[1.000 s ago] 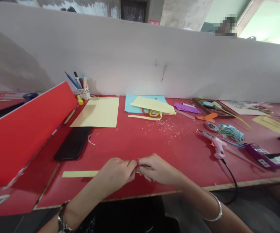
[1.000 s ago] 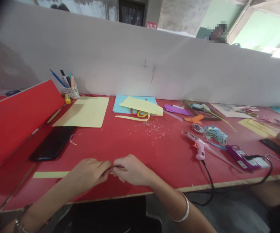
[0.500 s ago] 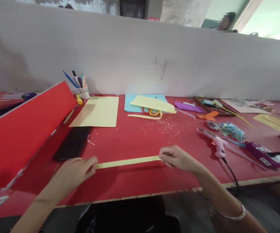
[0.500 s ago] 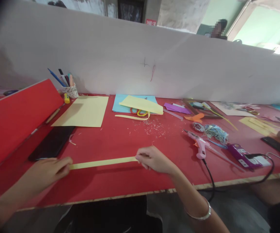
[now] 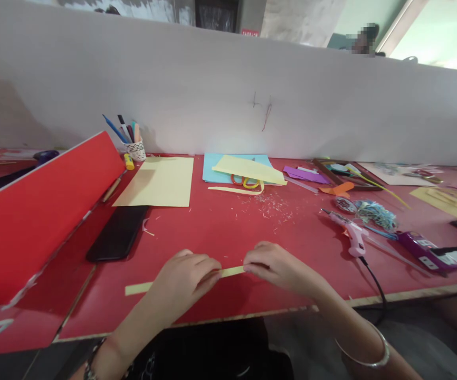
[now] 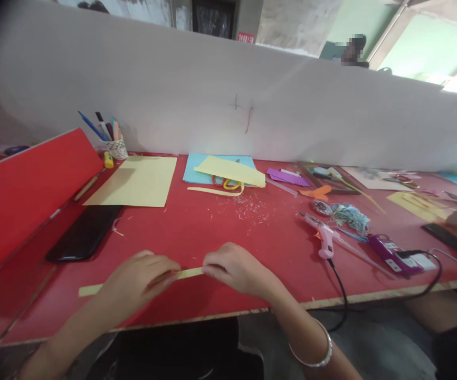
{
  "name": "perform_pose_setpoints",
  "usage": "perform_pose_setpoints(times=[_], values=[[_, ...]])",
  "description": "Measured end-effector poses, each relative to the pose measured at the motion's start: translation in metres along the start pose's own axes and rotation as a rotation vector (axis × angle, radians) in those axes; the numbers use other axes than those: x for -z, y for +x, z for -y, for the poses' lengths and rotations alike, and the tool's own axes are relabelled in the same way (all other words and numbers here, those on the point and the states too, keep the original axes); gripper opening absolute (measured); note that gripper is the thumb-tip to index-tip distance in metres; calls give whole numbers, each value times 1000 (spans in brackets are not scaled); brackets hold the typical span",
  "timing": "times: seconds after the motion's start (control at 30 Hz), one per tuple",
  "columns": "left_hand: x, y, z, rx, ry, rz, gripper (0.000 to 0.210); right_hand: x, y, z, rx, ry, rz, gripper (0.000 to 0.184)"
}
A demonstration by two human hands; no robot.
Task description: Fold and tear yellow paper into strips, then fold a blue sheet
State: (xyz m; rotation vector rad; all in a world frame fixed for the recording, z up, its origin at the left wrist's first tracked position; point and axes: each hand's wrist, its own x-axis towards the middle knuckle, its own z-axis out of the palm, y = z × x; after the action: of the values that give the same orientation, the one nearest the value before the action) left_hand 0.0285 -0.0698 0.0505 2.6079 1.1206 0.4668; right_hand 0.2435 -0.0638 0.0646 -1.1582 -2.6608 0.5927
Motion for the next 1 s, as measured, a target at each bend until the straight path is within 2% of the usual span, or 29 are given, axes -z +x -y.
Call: perform_pose_setpoints(times=[0.17, 0.3, 0.4, 0.6, 0.8, 0.93, 1.0], values=[[-7, 6, 1, 172, -101, 130, 30, -11, 9, 10, 48, -74, -140, 17], [-11, 8, -1, 253, -259, 110, 26, -31, 21, 20, 76, -157, -243, 14], [-13, 7, -3, 286, -377, 103, 27, -37, 26, 22, 69, -209, -288, 13], [-6, -3, 1, 331, -522, 142, 32, -30, 16, 10, 64, -189, -365, 12], [10, -18, 19, 373, -460, 157, 32, -19, 1, -28, -48, -241, -383, 14], [17, -11, 18, 379, -386, 220, 30, -9, 6, -37, -181, -313, -554, 18], [18, -2, 13, 360, -360, 245, 29, -5, 12, -26, -148, -233, -610, 20]])
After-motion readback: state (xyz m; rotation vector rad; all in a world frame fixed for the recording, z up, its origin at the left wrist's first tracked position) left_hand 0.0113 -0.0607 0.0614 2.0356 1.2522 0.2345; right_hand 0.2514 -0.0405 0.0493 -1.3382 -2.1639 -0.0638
